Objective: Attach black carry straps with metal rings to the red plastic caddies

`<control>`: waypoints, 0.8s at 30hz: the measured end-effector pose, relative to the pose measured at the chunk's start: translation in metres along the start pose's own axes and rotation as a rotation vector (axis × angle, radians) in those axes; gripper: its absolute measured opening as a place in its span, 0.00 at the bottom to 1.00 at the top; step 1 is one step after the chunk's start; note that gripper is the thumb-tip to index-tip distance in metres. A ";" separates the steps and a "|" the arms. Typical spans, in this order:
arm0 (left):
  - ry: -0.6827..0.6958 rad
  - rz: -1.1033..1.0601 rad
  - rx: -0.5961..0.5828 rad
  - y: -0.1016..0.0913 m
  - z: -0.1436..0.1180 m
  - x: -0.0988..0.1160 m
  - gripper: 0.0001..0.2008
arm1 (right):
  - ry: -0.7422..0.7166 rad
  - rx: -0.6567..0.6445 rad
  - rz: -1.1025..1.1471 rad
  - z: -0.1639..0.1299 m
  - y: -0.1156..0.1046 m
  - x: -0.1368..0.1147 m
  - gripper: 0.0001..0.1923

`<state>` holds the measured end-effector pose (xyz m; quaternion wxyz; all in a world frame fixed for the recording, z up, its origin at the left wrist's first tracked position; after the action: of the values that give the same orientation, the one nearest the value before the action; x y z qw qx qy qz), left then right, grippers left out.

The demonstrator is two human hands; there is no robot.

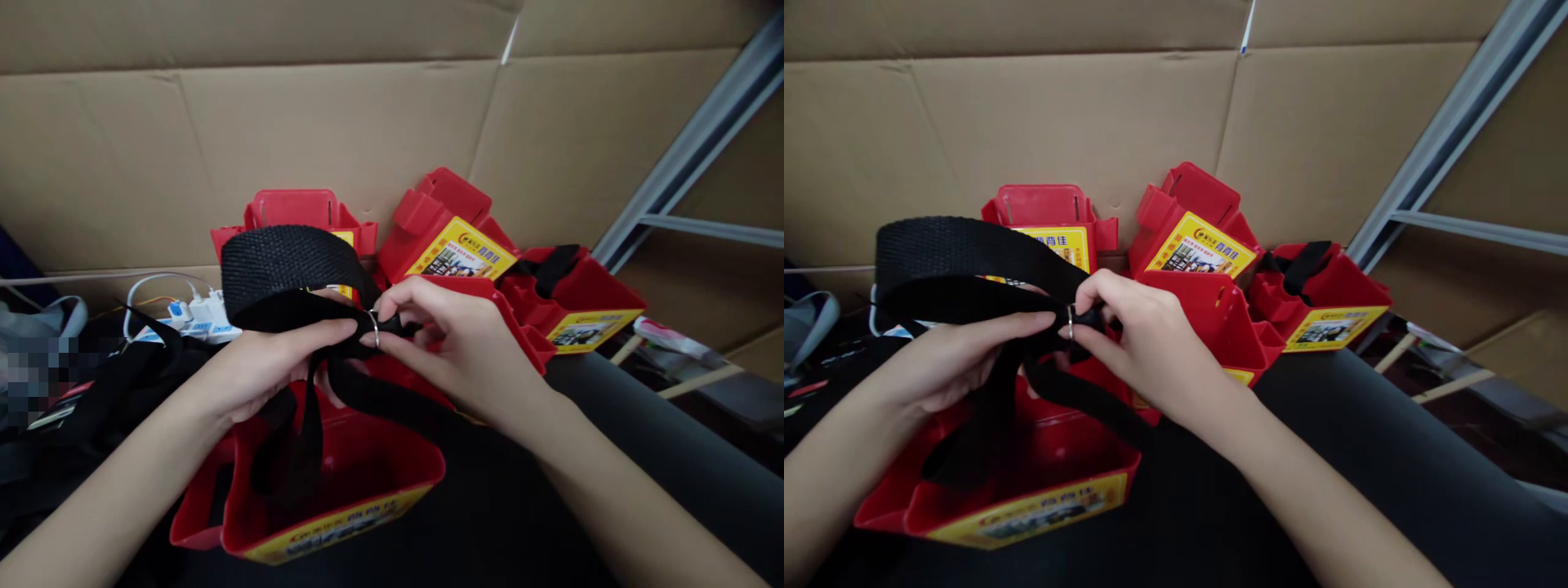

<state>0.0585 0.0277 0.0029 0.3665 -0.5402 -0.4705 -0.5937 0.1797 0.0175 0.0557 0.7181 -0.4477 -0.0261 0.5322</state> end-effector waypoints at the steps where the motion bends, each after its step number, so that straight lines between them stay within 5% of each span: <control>1: -0.009 -0.023 -0.024 0.002 0.000 -0.001 0.06 | -0.023 -0.033 -0.038 0.000 0.001 -0.003 0.04; 5: -0.062 -0.112 -0.142 0.007 -0.002 -0.005 0.03 | -0.051 -0.157 0.035 0.000 0.004 -0.005 0.04; 11: -0.081 -0.239 -0.213 -0.001 -0.003 0.000 0.06 | -0.074 -0.274 0.646 0.006 -0.011 0.012 0.12; 14: 0.017 -0.186 -0.203 -0.002 -0.003 0.006 0.07 | -0.063 -0.322 0.512 0.006 -0.008 0.014 0.12; 19: -0.004 0.067 -0.165 0.001 -0.005 -0.002 0.15 | -0.068 -0.182 0.092 0.002 -0.001 -0.004 0.04; 22: -0.038 0.025 -0.205 -0.004 -0.010 0.007 0.14 | -0.044 -0.123 0.241 0.003 -0.014 -0.002 0.06; 24: -0.035 -0.039 -0.180 -0.015 -0.012 0.021 0.12 | -0.027 0.066 0.447 0.006 -0.044 0.012 0.11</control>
<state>0.0378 0.0220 0.0212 0.2966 -0.5719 -0.4322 -0.6310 0.2143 0.0288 0.0839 0.5961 -0.4113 0.0816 0.6848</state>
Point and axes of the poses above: each hand's wrist, its own z-axis towards the middle knuckle, its own y-axis out of the palm, x = y × z, the point moved 8 cm from there along z, towards the middle knuckle, and after that the axes turned 2 degrees about -x, right-handed, at the moved point
